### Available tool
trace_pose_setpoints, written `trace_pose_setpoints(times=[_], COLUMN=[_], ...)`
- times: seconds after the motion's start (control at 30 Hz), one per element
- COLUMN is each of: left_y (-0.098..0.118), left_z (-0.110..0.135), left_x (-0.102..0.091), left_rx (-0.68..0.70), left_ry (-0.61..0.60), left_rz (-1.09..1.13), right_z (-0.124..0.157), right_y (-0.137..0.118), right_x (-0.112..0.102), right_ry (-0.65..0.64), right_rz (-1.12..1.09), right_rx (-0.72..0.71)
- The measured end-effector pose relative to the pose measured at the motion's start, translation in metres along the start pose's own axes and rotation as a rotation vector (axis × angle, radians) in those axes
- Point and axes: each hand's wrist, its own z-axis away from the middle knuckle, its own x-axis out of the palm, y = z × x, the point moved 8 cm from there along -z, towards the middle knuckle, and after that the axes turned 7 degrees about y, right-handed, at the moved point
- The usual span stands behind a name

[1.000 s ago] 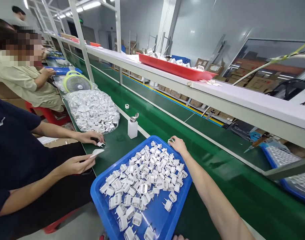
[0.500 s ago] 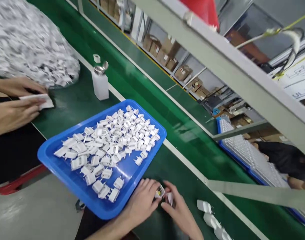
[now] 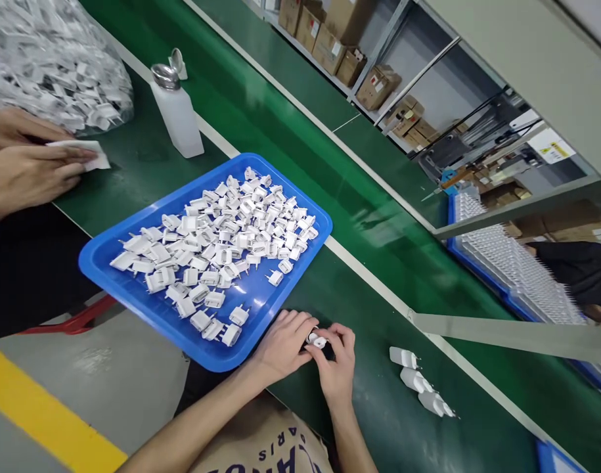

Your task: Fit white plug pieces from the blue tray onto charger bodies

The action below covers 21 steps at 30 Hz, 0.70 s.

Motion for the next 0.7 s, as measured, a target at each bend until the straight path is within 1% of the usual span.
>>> trace_pose_setpoints(times=[0.07,0.17,0.3,0.4,0.57,0.7], left_y=[-0.001,-0.003,-0.002,0.0,-0.001,-0.001], left_z=[0.0,0.0,0.001,0.002,0.002,0.001], left_x=[0.001,0.004,0.008,0.01,0.012,0.011], left_rx=[0.002,-0.004,0.004,0.012,-0.002,-0.017], left_ry=[0.002,0.004,-0.001,-0.009,-0.03,-0.05], left_rz=[-0.026,-0.064,-0.082,-0.087,-0.081,-0.054], right_z=[0.003,0.006,0.004,-0.001,-0.006,-0.005], right_y=[0.0,-0.004,-0.013,-0.021,-0.038,-0.044], right_x=[-0.003,-0.01,-0.016,-0.012,-0.007,-0.003], right_ry=[-0.005,-0.059,-0.067,-0.105,-0.159,-0.21], right_rz=[0.044,0.08,0.17,0.234,0.279,0.313], right_rx=[-0.044,-0.1,-0.11,-0.12,-0.192,-0.231])
